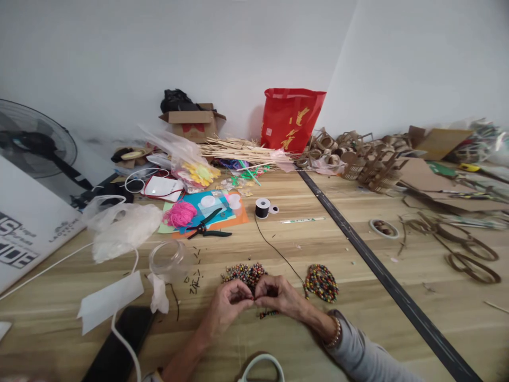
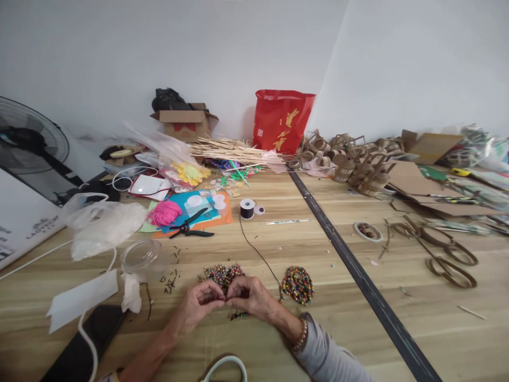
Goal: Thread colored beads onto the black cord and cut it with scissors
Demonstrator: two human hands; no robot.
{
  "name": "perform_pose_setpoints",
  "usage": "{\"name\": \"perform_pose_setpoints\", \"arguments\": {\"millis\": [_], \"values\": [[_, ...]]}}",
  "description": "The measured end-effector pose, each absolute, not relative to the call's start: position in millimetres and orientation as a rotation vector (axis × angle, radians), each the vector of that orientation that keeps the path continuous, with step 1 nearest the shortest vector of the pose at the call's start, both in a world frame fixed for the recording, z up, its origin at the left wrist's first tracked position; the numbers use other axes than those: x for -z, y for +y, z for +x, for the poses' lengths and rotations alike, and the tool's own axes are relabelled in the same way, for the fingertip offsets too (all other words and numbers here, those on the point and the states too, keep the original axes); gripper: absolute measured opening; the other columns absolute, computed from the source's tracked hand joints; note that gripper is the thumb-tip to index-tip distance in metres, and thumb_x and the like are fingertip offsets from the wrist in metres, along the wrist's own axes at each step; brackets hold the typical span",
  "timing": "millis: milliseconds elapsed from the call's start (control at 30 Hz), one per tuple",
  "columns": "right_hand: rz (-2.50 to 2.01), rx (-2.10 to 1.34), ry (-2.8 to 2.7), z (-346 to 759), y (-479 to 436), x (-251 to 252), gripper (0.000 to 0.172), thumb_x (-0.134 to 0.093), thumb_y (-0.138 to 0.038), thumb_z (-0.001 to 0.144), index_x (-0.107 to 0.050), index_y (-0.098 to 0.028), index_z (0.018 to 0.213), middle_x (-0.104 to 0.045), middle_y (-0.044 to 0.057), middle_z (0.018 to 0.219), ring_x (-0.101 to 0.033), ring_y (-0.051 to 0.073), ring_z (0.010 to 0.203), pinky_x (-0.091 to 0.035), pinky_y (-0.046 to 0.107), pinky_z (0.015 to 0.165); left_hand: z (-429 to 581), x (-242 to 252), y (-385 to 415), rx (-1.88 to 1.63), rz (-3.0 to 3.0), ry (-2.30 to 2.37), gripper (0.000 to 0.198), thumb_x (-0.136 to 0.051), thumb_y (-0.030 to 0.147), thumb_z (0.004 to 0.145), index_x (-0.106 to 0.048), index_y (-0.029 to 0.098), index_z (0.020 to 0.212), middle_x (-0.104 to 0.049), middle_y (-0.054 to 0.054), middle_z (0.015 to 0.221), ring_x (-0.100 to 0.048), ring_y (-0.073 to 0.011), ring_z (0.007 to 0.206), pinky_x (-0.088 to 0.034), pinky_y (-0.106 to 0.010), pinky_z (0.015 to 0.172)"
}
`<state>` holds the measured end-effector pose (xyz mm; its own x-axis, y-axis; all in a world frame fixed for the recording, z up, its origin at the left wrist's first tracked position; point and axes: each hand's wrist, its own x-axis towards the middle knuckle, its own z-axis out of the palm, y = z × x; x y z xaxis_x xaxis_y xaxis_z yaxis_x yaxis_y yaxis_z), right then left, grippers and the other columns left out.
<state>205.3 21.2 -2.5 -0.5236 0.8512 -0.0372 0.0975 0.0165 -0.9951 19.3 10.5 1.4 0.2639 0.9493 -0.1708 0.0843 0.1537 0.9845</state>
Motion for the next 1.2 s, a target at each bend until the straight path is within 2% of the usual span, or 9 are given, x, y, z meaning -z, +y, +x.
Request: {"name": "perform_pose_setpoints", "arguments": {"millis": [233,400,533,767,967,1100,1200], "values": [[-0.927,-1.608,-1.633,207.1,20.3,3.5,0.034,-0.073,-0.043,0.071,-0.061,-0.012,0.074,-0.051,-0.003,0.062,-0.041,0.008,0.055,-0.03,0.019,0.05,16.9,-0.3,11.1,-0.844,1.302,1.103,0.012,-0.074,0.02,0.061,-0.064,0.013,0.059,-0.065,-0.001,0.057,-0.057,-0.0129,0.055,-0.043,-0.022,0.055],[-0.862,-1.599,-1.626,209.2,20.7,1.1,0.036,-0.067,-0.047,0.076,-0.063,-0.012,0.08,-0.05,-0.002,0.066,-0.041,0.008,0.056,-0.03,0.019,0.05,14.7,0.4,13.7,-0.892,1.465,0.968,0.01,-0.07,0.023,0.068,-0.07,0.013,0.065,-0.068,-0.004,0.066,-0.06,-0.0164,0.064,-0.046,-0.025,0.062],[-0.826,-1.539,-1.698,208.6,21.1,1.6,0.029,-0.069,-0.04,0.075,-0.065,-0.012,0.079,-0.054,0.0,0.072,-0.045,0.009,0.06,-0.033,0.02,0.052,14.2,1.2,14.3,-0.927,1.548,0.958,0.011,-0.068,0.023,0.071,-0.071,0.014,0.067,-0.066,-0.005,0.067,-0.06,-0.0169,0.065,-0.046,-0.025,0.062],[-0.849,-1.573,-1.81,209.4,19.0,-4.5,0.017,-0.068,-0.029,0.074,-0.061,-0.013,0.074,-0.055,-0.001,0.065,-0.046,0.009,0.058,-0.036,0.019,0.052,8.4,-10.7,12.3,-0.928,1.401,1.014,0.012,-0.067,0.026,0.075,-0.068,0.015,0.07,-0.062,-0.002,0.069,-0.056,-0.0147,0.067,-0.044,-0.023,0.063],[-0.897,-1.575,-1.782,211.8,19.9,-4.9,0.029,-0.063,-0.041,0.079,-0.058,-0.013,0.071,-0.047,-0.003,0.061,-0.04,0.007,0.054,-0.03,0.019,0.048,6.5,-9.6,13.0,-1.031,1.223,1.036,0.016,-0.069,0.029,0.072,-0.065,0.015,0.066,-0.058,0.001,0.062,-0.051,-0.0126,0.06,-0.042,-0.021,0.059],[-0.868,-1.615,-1.641,210.7,20.1,-4.9,0.035,-0.066,-0.047,0.077,-0.059,-0.013,0.076,-0.051,-0.003,0.065,-0.043,0.007,0.056,-0.033,0.019,0.051,7.0,-12.0,12.1,-1.013,1.248,1.047,0.015,-0.07,0.028,0.071,-0.065,0.015,0.065,-0.058,0.0,0.064,-0.052,-0.0128,0.062,-0.042,-0.021,0.059],[-0.853,-1.697,-1.526,210.0,20.7,-4.7,0.037,-0.068,-0.048,0.076,-0.06,-0.013,0.085,-0.053,-0.004,0.062,-0.045,0.006,0.051,-0.035,0.017,0.047,7.1,-14.4,11.5,-0.986,1.341,1.03,0.015,-0.068,0.028,0.073,-0.066,0.015,0.067,-0.06,-0.001,0.067,-0.053,-0.0138,0.064,-0.043,-0.022,0.061]]}}
